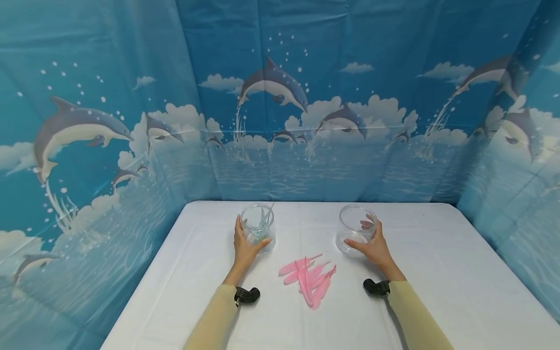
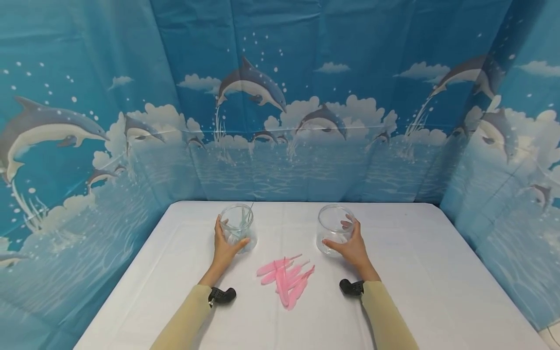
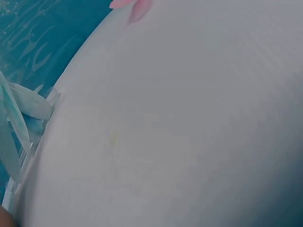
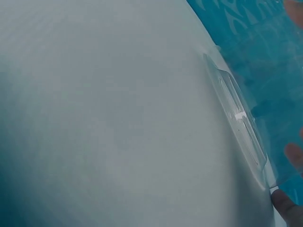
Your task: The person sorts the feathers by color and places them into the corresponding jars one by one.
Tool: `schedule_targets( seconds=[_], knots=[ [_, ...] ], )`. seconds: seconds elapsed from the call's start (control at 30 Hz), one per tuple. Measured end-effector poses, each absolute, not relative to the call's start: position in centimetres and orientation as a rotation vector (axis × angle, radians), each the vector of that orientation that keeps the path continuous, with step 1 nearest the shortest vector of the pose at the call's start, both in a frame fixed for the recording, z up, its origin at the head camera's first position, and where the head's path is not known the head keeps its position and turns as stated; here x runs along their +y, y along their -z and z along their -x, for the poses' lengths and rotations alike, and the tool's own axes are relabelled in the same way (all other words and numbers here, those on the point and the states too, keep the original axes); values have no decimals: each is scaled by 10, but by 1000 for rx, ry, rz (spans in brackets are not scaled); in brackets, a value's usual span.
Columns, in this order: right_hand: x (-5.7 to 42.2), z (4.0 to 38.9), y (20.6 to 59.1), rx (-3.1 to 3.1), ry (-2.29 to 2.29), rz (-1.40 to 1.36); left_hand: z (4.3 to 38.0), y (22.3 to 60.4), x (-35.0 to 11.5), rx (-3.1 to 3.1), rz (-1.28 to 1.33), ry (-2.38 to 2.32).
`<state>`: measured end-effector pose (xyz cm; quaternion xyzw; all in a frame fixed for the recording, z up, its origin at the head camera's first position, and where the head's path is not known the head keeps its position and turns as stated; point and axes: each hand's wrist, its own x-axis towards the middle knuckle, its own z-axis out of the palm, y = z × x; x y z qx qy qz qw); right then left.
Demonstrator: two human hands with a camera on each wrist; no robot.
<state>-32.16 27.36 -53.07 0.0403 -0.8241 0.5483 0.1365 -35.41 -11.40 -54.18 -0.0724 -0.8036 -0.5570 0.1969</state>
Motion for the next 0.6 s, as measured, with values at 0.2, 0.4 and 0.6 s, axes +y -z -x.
schedule_targets(
  seconds=[0.2,0.4,0.6],
  knots=[
    [273,321,533,-2361,-1612,-136,345,537,-115,-1897,414,1348],
    [274,320,534,-2385,-1601,-96,319,509,-91,-1867,841,912],
    [274,323,534,-2374,-1604,-112,296,504,-54,-2453,846,801]
  ],
)
